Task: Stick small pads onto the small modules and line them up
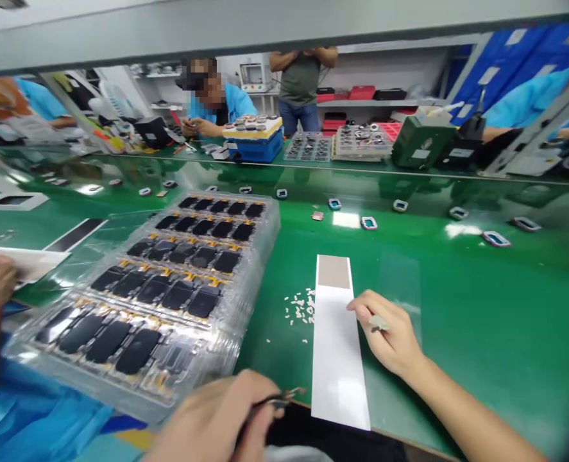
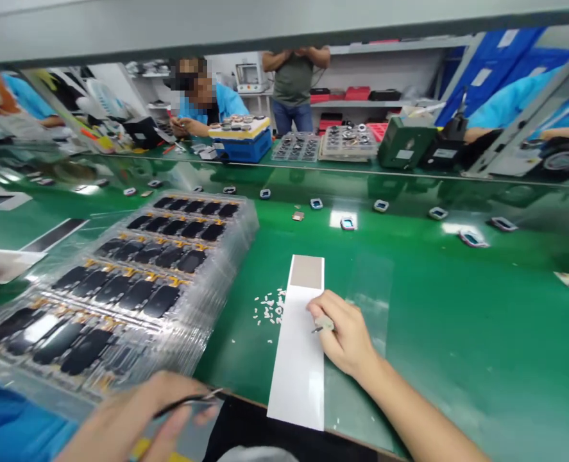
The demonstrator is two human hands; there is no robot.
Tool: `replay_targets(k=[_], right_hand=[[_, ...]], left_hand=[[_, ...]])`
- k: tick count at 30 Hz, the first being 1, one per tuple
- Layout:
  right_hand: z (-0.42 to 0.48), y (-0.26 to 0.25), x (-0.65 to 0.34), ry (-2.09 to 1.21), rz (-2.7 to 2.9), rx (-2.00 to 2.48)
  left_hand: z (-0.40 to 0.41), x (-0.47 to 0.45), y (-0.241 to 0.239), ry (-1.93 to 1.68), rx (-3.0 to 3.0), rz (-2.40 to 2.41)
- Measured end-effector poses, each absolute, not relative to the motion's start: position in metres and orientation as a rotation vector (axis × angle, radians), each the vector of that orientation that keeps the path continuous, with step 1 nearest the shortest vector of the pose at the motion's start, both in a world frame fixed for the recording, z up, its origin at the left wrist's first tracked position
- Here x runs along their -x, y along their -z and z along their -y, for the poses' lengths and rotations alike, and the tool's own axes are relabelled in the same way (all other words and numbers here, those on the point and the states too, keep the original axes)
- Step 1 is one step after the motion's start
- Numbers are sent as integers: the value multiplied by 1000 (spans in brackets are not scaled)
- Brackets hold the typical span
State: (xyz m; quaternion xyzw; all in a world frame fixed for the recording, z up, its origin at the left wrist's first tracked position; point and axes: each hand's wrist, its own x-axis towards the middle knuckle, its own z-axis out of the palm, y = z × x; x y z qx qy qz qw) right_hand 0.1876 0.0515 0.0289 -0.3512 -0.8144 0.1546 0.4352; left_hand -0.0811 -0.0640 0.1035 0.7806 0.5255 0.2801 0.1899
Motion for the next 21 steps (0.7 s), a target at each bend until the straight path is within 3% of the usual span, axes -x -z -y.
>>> replay_targets(k=[9,21], right_hand=[[-45,-29,-179,-510,2007,838],[-36,-22,-171,-311,2116,847]], left_hand=[[-7,5,-20,-978,-1363,-1061],[-3,9,-3,-1001,-1312,-1118]])
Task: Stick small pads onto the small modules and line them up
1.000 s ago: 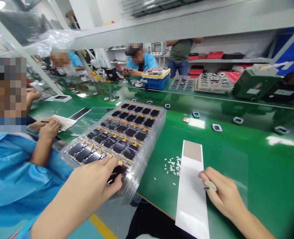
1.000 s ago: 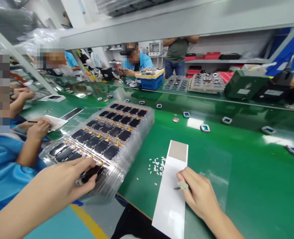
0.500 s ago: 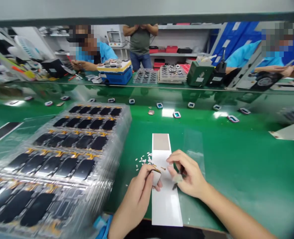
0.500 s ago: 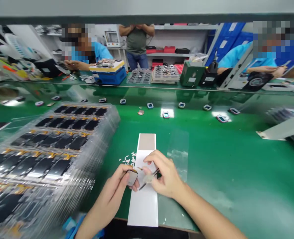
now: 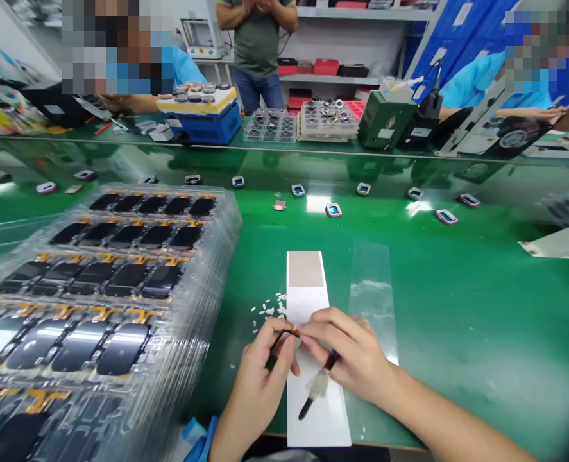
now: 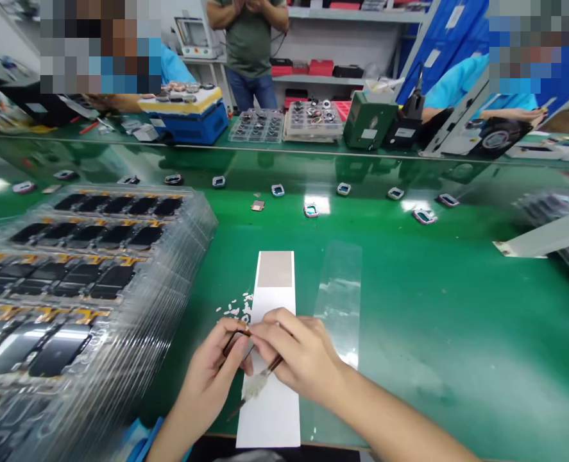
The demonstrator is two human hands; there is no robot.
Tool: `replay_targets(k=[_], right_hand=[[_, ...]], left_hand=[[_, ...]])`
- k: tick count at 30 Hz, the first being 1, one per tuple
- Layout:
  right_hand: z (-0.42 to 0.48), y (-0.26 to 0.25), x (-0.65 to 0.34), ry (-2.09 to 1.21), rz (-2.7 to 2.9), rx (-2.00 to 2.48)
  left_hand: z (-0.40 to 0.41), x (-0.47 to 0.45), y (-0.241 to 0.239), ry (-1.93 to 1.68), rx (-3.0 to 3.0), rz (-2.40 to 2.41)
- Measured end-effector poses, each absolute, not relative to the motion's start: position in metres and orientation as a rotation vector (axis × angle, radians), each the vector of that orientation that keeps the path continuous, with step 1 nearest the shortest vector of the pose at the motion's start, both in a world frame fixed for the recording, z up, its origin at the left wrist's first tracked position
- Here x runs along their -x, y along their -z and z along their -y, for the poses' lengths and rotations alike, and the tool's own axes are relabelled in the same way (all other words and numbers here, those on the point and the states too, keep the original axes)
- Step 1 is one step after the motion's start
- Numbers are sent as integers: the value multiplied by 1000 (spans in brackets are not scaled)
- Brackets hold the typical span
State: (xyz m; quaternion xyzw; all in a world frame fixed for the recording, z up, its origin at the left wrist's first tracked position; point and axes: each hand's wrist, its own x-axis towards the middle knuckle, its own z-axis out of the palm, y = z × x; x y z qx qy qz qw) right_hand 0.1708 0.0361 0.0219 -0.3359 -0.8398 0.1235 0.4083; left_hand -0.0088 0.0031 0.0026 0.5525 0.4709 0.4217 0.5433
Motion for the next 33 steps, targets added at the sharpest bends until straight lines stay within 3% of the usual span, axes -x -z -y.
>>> replay_targets(k=[7,20,27,33], right_hand=[[-34,-21,-169,-119,2154,847],[-35,-18,-161,-217,2206,939],[-46,-31,-163,-610,2000,1061],[-42,-35,-163,-363,2077,963]], left_hand=[[-3,9,-5,-999,-1390,-1193],[-3,10,-12,-998,-1660,-1377],[-4,7,-10,-1044,-1538,-1305],[-5,8,-8,-1117,-1435,-1308]])
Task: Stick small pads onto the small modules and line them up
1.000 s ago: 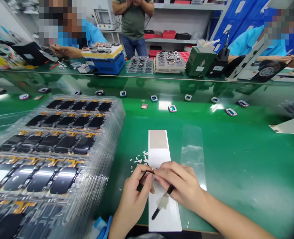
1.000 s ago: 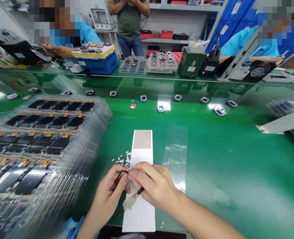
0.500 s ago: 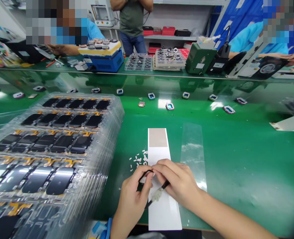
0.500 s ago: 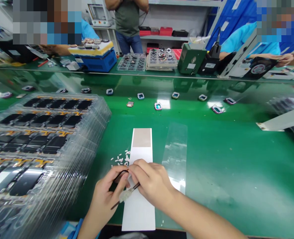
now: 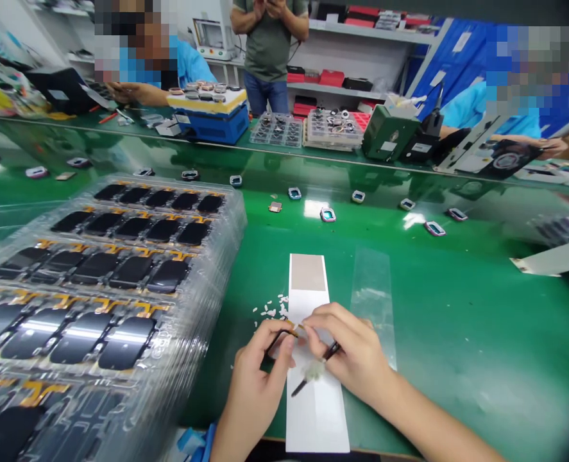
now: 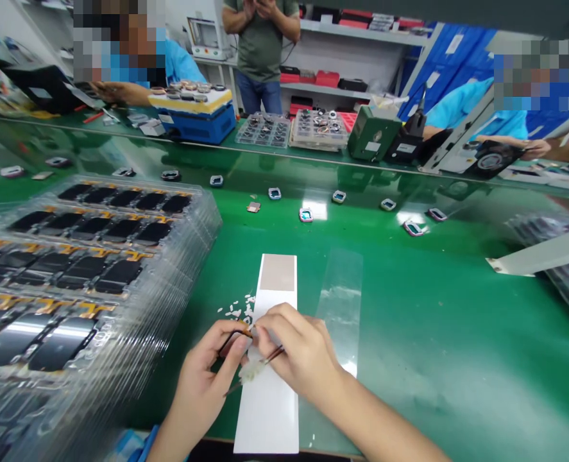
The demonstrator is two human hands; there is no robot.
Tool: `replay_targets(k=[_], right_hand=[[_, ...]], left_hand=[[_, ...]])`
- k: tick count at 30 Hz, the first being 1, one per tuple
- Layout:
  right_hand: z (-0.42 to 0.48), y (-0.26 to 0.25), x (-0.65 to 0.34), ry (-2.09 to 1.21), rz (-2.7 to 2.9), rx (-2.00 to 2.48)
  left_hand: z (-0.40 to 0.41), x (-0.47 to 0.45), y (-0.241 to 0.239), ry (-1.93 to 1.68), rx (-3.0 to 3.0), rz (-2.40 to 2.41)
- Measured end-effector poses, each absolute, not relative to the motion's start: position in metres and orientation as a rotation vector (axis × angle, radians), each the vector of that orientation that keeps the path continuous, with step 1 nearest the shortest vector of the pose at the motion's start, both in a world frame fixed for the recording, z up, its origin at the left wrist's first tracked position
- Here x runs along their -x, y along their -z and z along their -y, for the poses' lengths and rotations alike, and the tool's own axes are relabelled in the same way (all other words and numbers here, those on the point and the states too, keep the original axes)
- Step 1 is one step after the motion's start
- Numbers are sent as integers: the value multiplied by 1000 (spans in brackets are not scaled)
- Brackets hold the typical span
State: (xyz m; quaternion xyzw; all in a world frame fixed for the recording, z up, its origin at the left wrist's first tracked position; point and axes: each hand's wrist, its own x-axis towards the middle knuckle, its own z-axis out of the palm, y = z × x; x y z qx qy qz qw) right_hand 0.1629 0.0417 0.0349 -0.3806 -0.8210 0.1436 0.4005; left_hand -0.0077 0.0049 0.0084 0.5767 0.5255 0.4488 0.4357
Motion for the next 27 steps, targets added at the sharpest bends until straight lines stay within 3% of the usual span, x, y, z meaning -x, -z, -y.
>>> replay_targets(k=[23,27], right_hand=[[-38,-28,-161,-50,2347,865],[-40,-23,-161,-159,2296,905]], left_hand=[[-4,11,-7,-1080,-1500,-1351],[-5,9,-9,-1080,-1508,-1344]])
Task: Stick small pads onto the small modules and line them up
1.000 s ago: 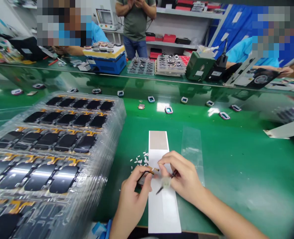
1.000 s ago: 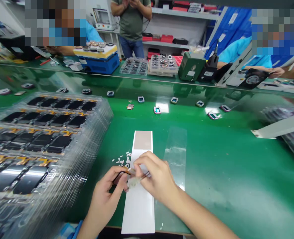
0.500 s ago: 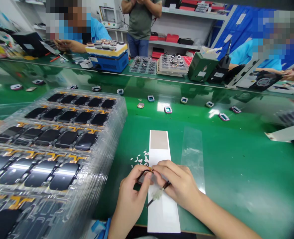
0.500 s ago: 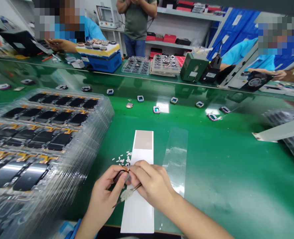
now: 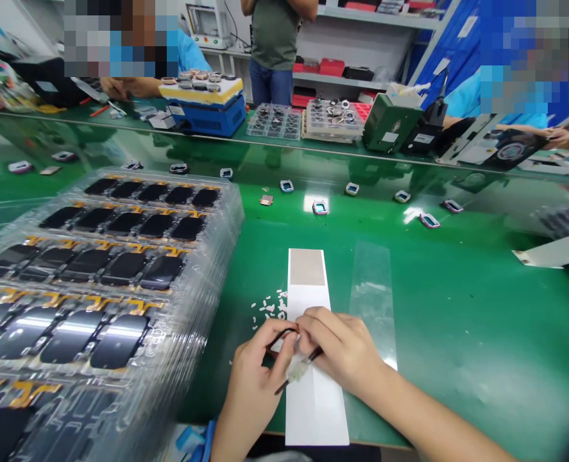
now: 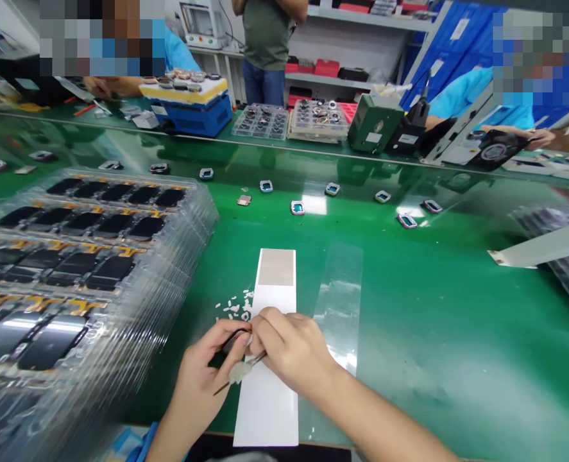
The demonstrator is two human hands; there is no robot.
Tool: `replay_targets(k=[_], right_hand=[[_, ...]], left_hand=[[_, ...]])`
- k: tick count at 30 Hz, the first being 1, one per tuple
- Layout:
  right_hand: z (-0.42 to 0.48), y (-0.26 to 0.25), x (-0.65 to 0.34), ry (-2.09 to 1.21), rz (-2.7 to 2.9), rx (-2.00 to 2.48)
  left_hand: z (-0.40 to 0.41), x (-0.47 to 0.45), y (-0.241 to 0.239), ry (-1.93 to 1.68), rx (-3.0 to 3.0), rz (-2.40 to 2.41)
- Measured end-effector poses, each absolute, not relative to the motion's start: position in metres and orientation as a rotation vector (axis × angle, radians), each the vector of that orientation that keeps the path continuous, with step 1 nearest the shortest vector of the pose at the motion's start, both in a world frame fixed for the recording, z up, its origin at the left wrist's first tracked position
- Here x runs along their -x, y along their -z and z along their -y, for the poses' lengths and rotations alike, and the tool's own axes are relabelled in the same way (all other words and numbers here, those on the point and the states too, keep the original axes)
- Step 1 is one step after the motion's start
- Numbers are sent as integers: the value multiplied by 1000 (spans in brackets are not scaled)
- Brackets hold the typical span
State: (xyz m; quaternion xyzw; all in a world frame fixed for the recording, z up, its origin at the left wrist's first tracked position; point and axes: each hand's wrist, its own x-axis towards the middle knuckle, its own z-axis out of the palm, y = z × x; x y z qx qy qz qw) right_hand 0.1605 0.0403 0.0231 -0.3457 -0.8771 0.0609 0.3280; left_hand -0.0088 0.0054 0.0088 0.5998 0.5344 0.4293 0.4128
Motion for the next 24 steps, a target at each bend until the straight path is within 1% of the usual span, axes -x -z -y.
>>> replay_targets(k=[5,8,10,14,17,20,24], right_hand=[[-56,-34,-157,-732,2043,1070],[-71,-44,-151,-1001,2043,1149],[-80,-44,-145,-1075,2051,1185],[-91,-33,-139,-1067,1974,1263],[-89,-28,-144,-1106,1845,1295],[-76,-31,-152,-1270,1766,1230],[-58,-37,-157,-1648,1579,1101]], left_hand=[[-2,8,-14,-1037,-1564,-1298],[2,8,-17,-945,-1562,-1186],[4,8,-19,-902,-1550,-1122],[5,8,-21,-863,-1502,-1007],[6,9,-18,-909,-1413,-1003],[8,9,-12,-973,-1252,-1069],[10,8,-5,-994,-1064,-1070]])
